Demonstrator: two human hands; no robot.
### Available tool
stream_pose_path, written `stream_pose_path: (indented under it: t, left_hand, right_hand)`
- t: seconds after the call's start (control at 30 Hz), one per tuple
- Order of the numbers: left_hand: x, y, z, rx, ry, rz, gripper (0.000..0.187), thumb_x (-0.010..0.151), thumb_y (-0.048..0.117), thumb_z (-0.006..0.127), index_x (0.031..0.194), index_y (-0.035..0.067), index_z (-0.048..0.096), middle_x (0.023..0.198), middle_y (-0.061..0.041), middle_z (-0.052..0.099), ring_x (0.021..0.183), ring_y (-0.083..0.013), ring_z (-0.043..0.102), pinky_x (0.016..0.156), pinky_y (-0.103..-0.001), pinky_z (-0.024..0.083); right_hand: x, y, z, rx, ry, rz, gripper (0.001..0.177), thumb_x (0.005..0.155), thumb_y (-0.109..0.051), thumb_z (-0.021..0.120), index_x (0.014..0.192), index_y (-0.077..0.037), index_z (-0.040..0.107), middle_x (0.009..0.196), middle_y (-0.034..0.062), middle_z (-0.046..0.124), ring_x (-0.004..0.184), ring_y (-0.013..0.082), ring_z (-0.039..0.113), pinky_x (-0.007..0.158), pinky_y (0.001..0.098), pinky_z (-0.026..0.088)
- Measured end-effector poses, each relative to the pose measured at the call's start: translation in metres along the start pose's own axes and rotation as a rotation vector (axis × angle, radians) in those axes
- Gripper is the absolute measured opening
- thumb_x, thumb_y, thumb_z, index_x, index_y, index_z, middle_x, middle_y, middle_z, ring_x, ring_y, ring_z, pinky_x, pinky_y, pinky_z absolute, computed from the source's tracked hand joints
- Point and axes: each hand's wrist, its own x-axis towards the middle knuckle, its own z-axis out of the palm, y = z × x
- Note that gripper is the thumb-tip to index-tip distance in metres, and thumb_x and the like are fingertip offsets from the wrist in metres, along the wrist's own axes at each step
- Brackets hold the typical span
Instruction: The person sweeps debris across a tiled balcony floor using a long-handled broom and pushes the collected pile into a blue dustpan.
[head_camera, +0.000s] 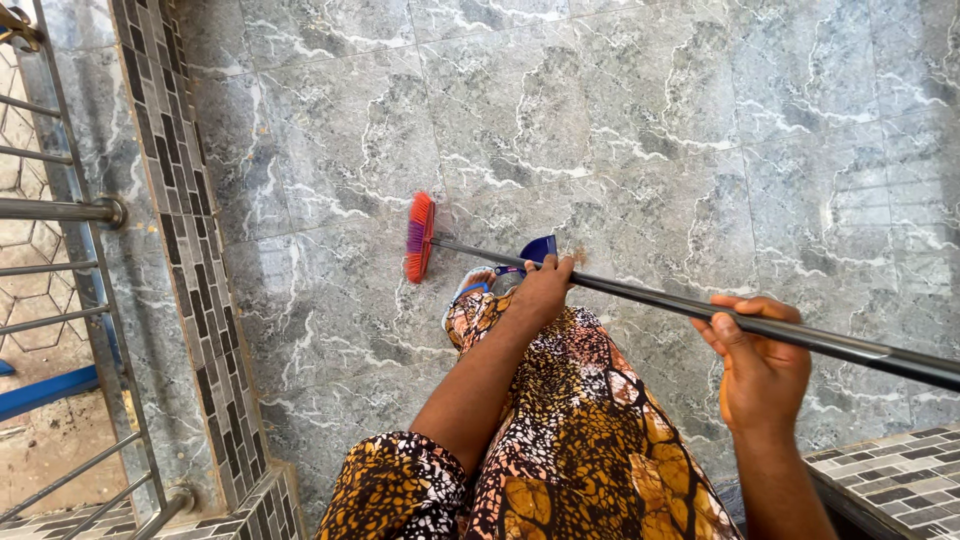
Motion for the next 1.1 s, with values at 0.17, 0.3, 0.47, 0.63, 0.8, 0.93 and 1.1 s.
stream_pose_path:
  t: [0.17, 0.3, 0.47, 0.63, 0.8, 0.93, 1.1]
  left_hand:
    - [0.022, 0.003, 0.029, -0.004, -0.036, 0.041, 0.036, 0.104, 0.025, 0.051, 0.136, 0.008, 0.048, 0.144, -0.028, 0.047, 0.130, -0.0606, 0.044, 0.105, -0.065, 0.044]
    - [0.032, 0.039, 0.031, -0.110, -0.133, 0.074, 0.025, 0.110, 0.026, 0.044, 0.125, 0.008, 0.053, 0.138, -0.027, 0.055, 0.125, -0.0510, 0.060, 0.100, -0.053, 0.059]
    - [0.017, 0.081, -0.012, -0.063, -0.127, 0.158, 0.027, 0.106, 0.029, 0.049, 0.122, 0.008, 0.052, 0.132, -0.023, 0.059, 0.124, -0.0557, 0.056, 0.091, -0.058, 0.059]
    - [0.009, 0.059, -0.018, -0.006, -0.125, 0.115, 0.027, 0.106, 0.026, 0.050, 0.125, 0.008, 0.050, 0.133, -0.025, 0.057, 0.126, -0.0610, 0.052, 0.085, -0.060, 0.061]
    - [-0.001, 0.005, -0.018, 0.045, -0.032, 0.084, 0.035, 0.102, 0.028, 0.056, 0.128, 0.006, 0.048, 0.138, -0.029, 0.053, 0.120, -0.0677, 0.050, 0.098, -0.065, 0.052]
    - [0.005, -0.008, -0.016, 0.005, -0.095, 0.032, 0.031, 0.104, 0.026, 0.054, 0.129, 0.007, 0.048, 0.136, -0.027, 0.054, 0.125, -0.0661, 0.048, 0.099, -0.064, 0.052]
    - [0.023, 0.030, -0.018, -0.076, -0.159, 0.105, 0.027, 0.107, 0.027, 0.049, 0.125, 0.007, 0.050, 0.135, -0.026, 0.056, 0.128, -0.0571, 0.053, 0.097, -0.057, 0.058]
  right_hand:
    - [-0.013, -0.005, -0.001, -0.072, 0.028, -0.041, 0.020, 0.104, 0.010, 0.063, 0.118, -0.002, 0.056, 0.120, 0.0200, 0.068, 0.115, 0.0268, 0.071, 0.101, 0.0453, 0.066]
    - [-0.021, -0.025, -0.013, -0.231, 0.072, -0.110, 0.016, 0.108, 0.010, 0.063, 0.114, 0.000, 0.053, 0.118, 0.0223, 0.068, 0.110, 0.0267, 0.072, 0.097, 0.0407, 0.067]
    - [-0.025, -0.051, -0.019, -0.294, 0.125, -0.138, 0.018, 0.110, 0.014, 0.062, 0.115, 0.000, 0.051, 0.114, 0.0219, 0.064, 0.109, 0.0277, 0.073, 0.095, 0.0399, 0.067]
    - [-0.019, -0.044, -0.012, -0.268, 0.163, -0.121, 0.017, 0.111, 0.013, 0.061, 0.114, -0.001, 0.051, 0.112, 0.0215, 0.065, 0.112, 0.0294, 0.073, 0.093, 0.0431, 0.068]
    - [-0.013, -0.011, 0.014, -0.007, 0.136, 0.026, 0.020, 0.104, 0.012, 0.062, 0.116, -0.002, 0.056, 0.117, 0.0205, 0.068, 0.112, 0.0283, 0.072, 0.100, 0.0491, 0.067]
    - [-0.014, -0.007, 0.029, -0.061, 0.111, 0.034, 0.017, 0.105, 0.013, 0.062, 0.112, -0.001, 0.054, 0.120, 0.0221, 0.068, 0.101, 0.0248, 0.069, 0.102, 0.0478, 0.065]
    - [-0.015, -0.033, 0.025, -0.229, 0.083, -0.098, 0.018, 0.109, 0.015, 0.061, 0.114, 0.001, 0.052, 0.117, 0.0219, 0.065, 0.111, 0.0267, 0.071, 0.100, 0.0417, 0.065]
